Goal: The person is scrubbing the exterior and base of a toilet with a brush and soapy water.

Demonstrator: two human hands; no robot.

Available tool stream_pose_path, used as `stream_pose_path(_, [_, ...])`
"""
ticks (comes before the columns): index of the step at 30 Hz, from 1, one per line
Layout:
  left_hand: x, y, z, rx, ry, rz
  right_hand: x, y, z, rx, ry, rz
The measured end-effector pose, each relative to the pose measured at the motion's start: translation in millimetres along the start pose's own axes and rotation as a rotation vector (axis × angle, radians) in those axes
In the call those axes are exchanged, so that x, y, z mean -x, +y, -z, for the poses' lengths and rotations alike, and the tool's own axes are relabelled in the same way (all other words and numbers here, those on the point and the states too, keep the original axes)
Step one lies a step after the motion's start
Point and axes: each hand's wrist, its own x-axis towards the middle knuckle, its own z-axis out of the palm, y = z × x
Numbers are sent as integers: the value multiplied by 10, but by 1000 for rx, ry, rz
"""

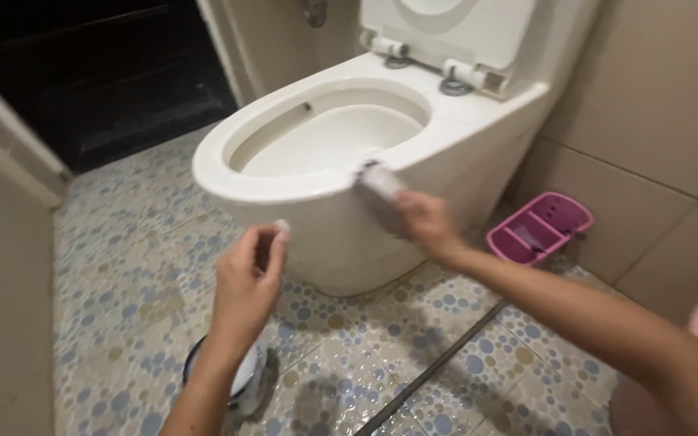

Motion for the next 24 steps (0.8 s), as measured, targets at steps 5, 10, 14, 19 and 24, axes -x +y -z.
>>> stream_pose_path(5, [-49, 323, -164, 47, -27, -183, 42, -725, -780, 657, 8, 443])
stream_pose_path(10, [-89, 183, -190, 96, 14, -258, 64, -622, -586, 769, 282, 516])
stream_pose_path(14, [-32, 133, -196, 10, -21, -46, 58, -294, -89, 625, 432, 401])
stream_pose_path(19, [-97, -131, -231, -15, -68, -42, -41, -130, 102, 405, 606, 147])
stream_pose_path(24, [-200, -303, -183, 0, -105, 224, -116, -138, 59, 244, 687, 13])
